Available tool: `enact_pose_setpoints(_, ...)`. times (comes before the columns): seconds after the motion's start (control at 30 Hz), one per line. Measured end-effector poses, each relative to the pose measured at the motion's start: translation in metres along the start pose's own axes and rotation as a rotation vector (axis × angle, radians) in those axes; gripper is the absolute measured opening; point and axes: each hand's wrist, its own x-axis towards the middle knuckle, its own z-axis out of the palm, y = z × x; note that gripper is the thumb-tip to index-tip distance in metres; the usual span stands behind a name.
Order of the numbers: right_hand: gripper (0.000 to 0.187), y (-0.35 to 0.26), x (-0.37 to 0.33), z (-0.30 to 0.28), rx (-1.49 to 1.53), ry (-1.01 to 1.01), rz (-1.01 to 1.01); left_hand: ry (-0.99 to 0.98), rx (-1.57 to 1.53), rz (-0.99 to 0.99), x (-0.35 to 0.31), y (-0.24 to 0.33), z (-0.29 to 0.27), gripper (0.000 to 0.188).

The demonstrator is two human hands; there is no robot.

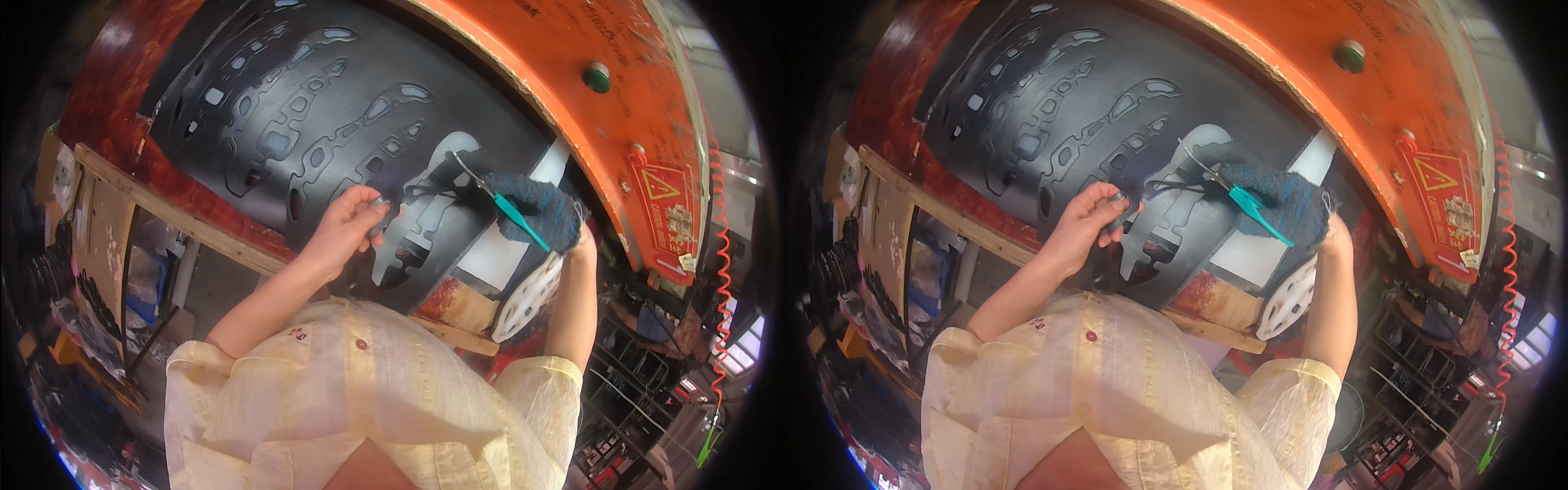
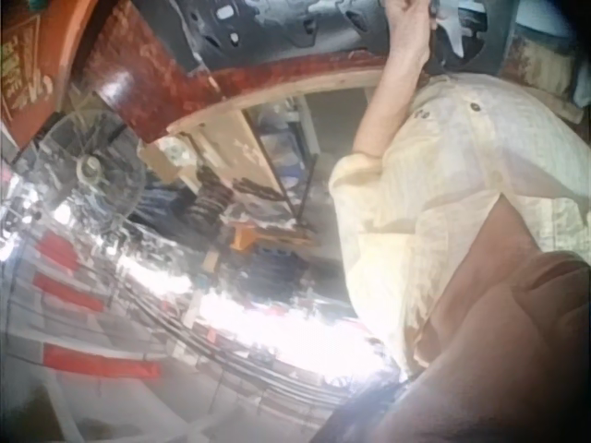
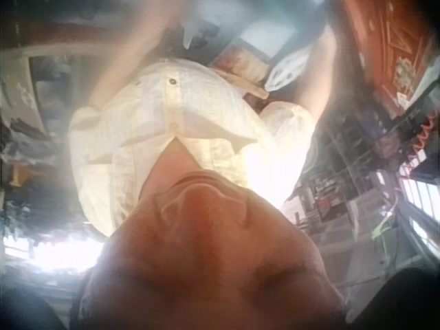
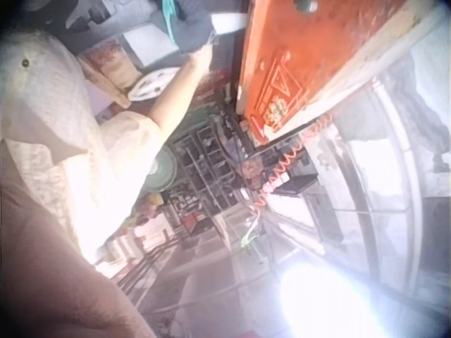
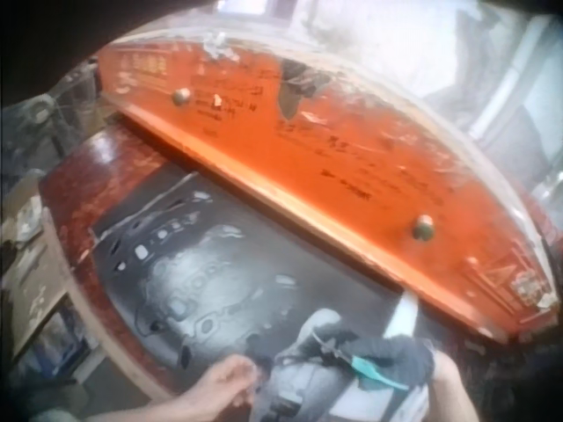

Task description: The person uses scissors to cut a black rubber sheet placed on a large orange cylindrical machine. They repeatedly cut along pre-marked outlines, remove the cut pieces, and place them on a nearby table. The person wears a glove on the right hand and handles the rubber with both hands.

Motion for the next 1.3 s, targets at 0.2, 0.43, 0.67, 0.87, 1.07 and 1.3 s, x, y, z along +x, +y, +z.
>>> enact_pose_setpoints(0.2,0.041,0.046,0.043,-0.026,-0.16,-0.301,-0.054,0.158,0.037,0.097,0.01,-0.019,0.013,0.022)
enact_pose_setpoints(0.43,0.019,0.156,0.06,-0.062,0.173,-0.078,0.297,0.208,-0.043,0.13,0.014,-0.029,0.012,0.019)
enact_pose_setpoints(0.67,0.016,0.173,0.067,-0.066,0.515,-0.044,0.409,0.156,0.112,0.353,0.015,-0.027,0.007,0.01)
enact_pose_setpoints(0.87,0.018,0.169,0.07,-0.052,0.417,-0.135,0.29,0.063,0.007,0.177,0.017,-0.01,-0.008,0.01)
enact_pose_setpoints(1.07,0.019,0.16,0.058,-0.051,0.378,-0.158,0.214,0.037,0.05,0.059,0.018,-0.001,-0.013,0.01)
enact_pose_setpoints(1.3,0.021,0.132,0.057,-0.045,0.238,-0.22,0.084,0.188,0.516,0.26,0.021,-0.013,-0.007,0.015)
